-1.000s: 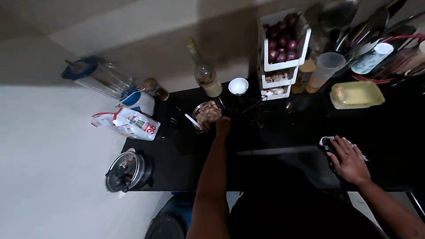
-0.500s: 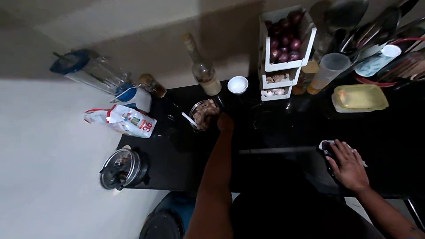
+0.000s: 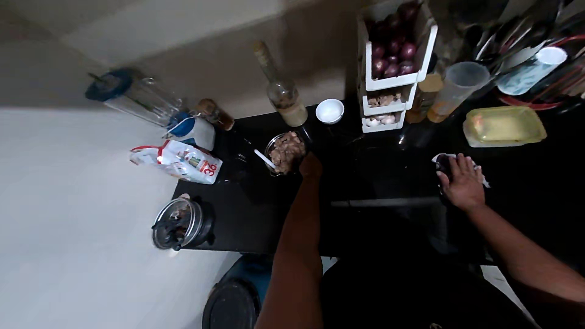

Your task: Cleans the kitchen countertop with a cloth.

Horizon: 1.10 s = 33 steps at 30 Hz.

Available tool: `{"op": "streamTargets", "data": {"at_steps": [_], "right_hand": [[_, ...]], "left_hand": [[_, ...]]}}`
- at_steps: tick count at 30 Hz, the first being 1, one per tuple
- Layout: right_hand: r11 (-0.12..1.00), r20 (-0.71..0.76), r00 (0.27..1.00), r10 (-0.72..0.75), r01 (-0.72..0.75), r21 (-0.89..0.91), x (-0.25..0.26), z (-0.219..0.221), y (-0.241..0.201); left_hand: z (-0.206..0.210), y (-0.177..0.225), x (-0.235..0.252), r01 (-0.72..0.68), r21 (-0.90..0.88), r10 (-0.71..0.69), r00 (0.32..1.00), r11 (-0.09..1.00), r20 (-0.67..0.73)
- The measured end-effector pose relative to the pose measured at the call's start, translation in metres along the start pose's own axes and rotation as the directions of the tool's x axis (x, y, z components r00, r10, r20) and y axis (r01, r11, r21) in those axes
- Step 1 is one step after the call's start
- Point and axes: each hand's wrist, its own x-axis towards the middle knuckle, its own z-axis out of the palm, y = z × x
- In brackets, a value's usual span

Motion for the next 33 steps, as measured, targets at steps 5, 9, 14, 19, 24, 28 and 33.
{"op": "streamTargets", "data": {"at_steps": [5,9,14,19,24,28,33], "right_hand": [[0.998,0.104,0.992,-0.069,0.069,0.005,0.029,0.011,-0.045],[0.966,0.214,0.942,-0.256,0.246,0.073,0.007,0.019,-0.093],[0.833,0.362,0.75,-0.554,0.503,0.231,-0.042,0.033,-0.145],[0.779,0.164,0.897,-0.41,0.251,0.574,-0.043,0.012,-0.14],[0.918,-0.064,0.998,0.008,0.018,0.396,0.031,-0.014,-0.066],[0.987,0.049,0.999,0.019,-0.027,0.161,0.079,-0.003,-0.048],[0.963,0.247,0.932,-0.264,0.238,0.129,0.057,0.029,-0.137]], "left_hand": [[0.004,0.001,-0.009,0.025,-0.003,-0.025,0.999,1.0,0.036],[0.014,-0.003,-0.028,0.05,0.045,-0.052,0.998,0.998,0.04],[0.015,-0.011,-0.043,0.066,0.069,-0.071,0.995,0.995,0.068],[0.013,-0.012,-0.058,0.043,0.1,-0.049,0.997,0.994,0.053],[0.004,-0.013,-0.072,0.057,0.058,-0.058,0.998,0.997,0.008],[0.0,-0.022,-0.072,0.065,-0.125,-0.062,0.998,0.99,0.027],[0.008,-0.052,-0.055,0.023,-0.255,-0.027,1.0,0.967,-0.014]]}}
